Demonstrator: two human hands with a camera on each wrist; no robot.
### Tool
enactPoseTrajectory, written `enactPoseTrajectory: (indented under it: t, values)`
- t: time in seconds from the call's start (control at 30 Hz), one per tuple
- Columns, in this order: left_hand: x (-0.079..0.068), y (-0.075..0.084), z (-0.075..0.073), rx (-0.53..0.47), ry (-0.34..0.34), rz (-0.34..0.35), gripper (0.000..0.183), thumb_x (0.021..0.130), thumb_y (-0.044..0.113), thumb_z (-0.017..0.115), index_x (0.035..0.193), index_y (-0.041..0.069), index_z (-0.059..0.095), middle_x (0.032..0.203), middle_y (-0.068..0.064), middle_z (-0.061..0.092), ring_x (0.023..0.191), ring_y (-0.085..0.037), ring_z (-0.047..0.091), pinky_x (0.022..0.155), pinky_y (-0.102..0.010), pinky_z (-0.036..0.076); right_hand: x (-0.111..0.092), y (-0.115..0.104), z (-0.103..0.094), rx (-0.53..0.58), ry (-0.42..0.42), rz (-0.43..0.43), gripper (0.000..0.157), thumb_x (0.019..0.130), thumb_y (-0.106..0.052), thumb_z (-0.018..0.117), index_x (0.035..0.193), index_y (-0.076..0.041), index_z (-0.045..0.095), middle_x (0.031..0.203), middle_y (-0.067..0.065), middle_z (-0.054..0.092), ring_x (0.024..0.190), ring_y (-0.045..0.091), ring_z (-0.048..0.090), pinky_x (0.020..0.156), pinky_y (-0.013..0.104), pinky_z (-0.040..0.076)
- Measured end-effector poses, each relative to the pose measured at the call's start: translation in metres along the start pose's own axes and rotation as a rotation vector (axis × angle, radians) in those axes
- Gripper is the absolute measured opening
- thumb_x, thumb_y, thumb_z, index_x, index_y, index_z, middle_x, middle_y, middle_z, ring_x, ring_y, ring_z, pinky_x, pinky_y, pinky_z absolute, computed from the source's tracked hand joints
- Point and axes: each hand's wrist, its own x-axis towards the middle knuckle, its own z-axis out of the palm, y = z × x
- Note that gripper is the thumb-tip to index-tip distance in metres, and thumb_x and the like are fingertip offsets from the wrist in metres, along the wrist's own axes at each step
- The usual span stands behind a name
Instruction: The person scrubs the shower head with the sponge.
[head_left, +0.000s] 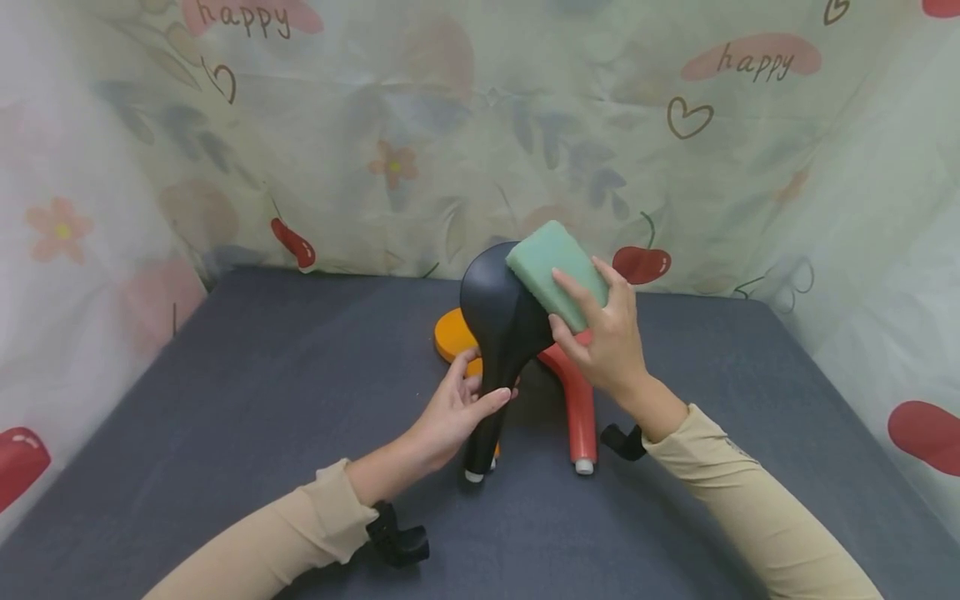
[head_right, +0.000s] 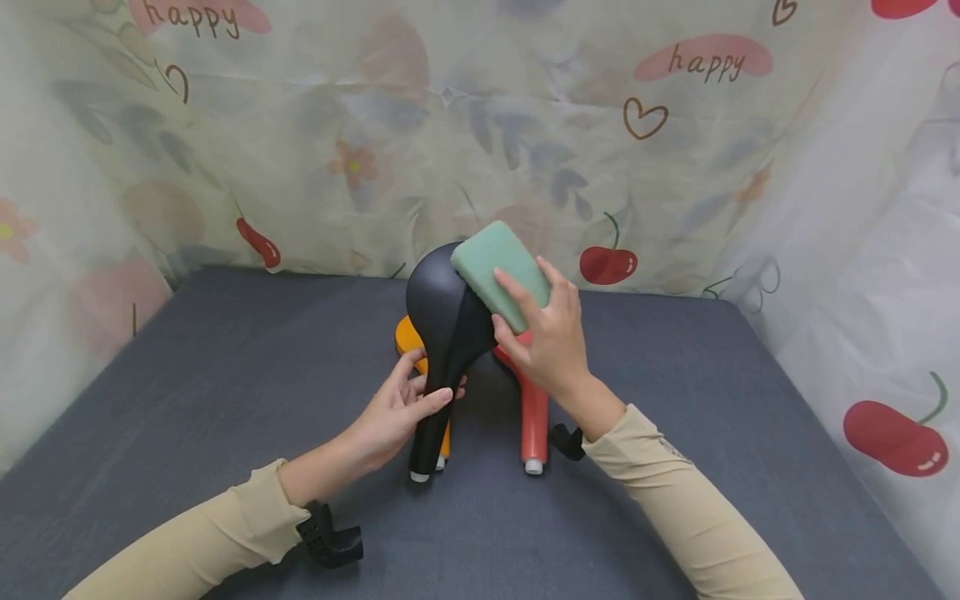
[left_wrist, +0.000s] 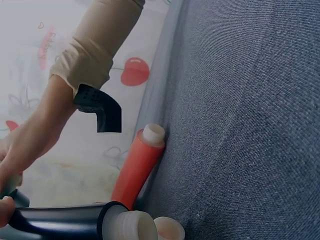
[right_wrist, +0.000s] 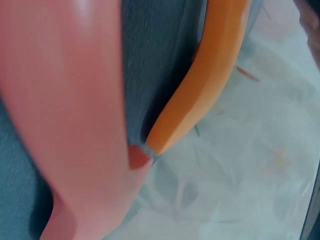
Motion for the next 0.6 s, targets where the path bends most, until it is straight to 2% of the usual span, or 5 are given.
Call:
enactPoseTrajectory:
  t: [0.1, 0.2, 0.47, 0.6]
  values:
    - [0.0, 0.001, 0.0, 0.003, -0.001, -0.003, 0.067, 0.093, 0.011, 0.056, 0.144, 0.016, 0.013, 0.14, -0.02, 0.045, 0.126, -0.037, 0.049, 0.111, -0.048, 0.033, 0.0, -0.007, 0.002, -0.001, -0.033, -0.074, 0.041, 0.087, -0.033, 0.051, 0.124, -0.017, 0.056, 0.132, 0.031, 0.039, 0.122, 0.043, 0.038, 0.091, 0.058, 0.035]
    - [-0.001, 0.001, 0.0, 0.006, 0.003, -0.007, 0.067, 0.093, 0.011, 0.056, 0.144, 0.016, 0.013, 0.14, -0.019, 0.045, 0.126, -0.037, 0.048, 0.111, -0.047, 0.033, 0.001, -0.007, 0.001, -0.013, -0.041, -0.098, 0.04, 0.088, -0.033, 0.05, 0.124, -0.018, 0.057, 0.132, 0.031, 0.039, 0.121, 0.042, 0.039, 0.09, 0.059, 0.035]
    - [-0.002, 0.002, 0.0, 0.009, 0.007, -0.004, 0.066, 0.093, 0.009, 0.056, 0.144, 0.016, 0.014, 0.14, -0.02, 0.045, 0.125, -0.036, 0.049, 0.111, -0.048, 0.032, 0.012, 0.009, -0.002, -0.006, 0.034, 0.041, 0.042, 0.084, -0.023, 0.054, 0.125, -0.015, 0.057, 0.132, 0.029, 0.039, 0.121, 0.043, 0.037, 0.089, 0.058, 0.033]
    - [-0.002, 0.003, 0.0, 0.02, 0.007, -0.002, 0.066, 0.093, 0.008, 0.056, 0.144, 0.016, 0.016, 0.137, -0.021, 0.047, 0.123, -0.034, 0.051, 0.11, -0.047, 0.034, 0.017, 0.006, -0.001, -0.009, 0.033, 0.039, 0.041, 0.084, -0.023, 0.055, 0.125, -0.015, 0.056, 0.131, 0.029, 0.039, 0.121, 0.044, 0.037, 0.089, 0.058, 0.033]
